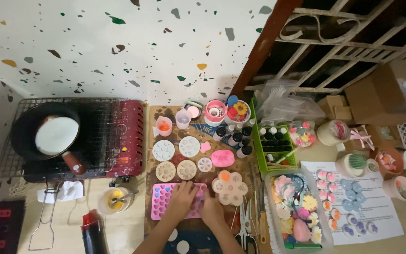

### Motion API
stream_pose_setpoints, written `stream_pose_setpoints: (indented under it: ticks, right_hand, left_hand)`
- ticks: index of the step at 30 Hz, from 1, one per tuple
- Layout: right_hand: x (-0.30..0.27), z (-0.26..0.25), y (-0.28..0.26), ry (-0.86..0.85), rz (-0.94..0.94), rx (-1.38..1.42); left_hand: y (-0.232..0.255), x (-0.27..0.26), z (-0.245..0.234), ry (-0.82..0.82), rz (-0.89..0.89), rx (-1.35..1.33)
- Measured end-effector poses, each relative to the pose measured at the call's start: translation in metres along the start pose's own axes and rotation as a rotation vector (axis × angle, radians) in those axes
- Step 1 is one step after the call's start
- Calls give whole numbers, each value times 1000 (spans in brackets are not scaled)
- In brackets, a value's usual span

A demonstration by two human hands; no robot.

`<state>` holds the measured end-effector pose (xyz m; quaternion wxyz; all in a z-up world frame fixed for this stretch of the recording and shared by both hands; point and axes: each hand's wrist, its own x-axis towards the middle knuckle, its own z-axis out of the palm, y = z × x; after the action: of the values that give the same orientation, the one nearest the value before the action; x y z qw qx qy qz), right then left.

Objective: Assembling decorative wax melts by removing small wax shapes from molds and attaching them to bases using a heat gun.

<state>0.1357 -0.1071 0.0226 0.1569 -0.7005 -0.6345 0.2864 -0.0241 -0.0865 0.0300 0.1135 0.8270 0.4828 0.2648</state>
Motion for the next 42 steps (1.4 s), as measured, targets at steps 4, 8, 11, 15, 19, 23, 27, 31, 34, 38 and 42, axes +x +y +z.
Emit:
stream_pose_setpoints:
  ticks: [4,8,11,15,19,23,27,31,34,38,42]
  right_hand:
    - [8,5,4,-128,-10,-145]
    - [-2,-6,5,-183,-15,-128]
    - [-16,-18,-5,-181,-7,-26]
    - [-20,-9,3,-128,13,11]
    - [-12,-5,-1,-232,93,-22]
    - [-4,-2,4,-211,52,-38]
    - [1,-2,5,-2,-137,-131]
    - [12,-2,4,-77,-78,-163]
    - [24,10,20,-131,-14,-70]
    - [12,2,52,-148,196,442]
    - [-23,-5,99,-382,767,1426]
  left_hand:
    - [-3,-18,11,-59,-14,-18]
    - [1,-20,15,-17,36,70]
    - [9,-18,9,24,-4,92]
    - [16,-11,2,-46,-28,165]
    - [20,-7,-1,-187,-148,87]
    - [13,-9,29,-123,-144,144]
    - [21,0,24,-201,-207,244]
    - [19,-4,22,-217,-228,233]
    - [22,-6,12,-199,-229,186]
    - [16,-17,6,-113,-255,177]
    - [39,-35,-19,130,-465,-169]
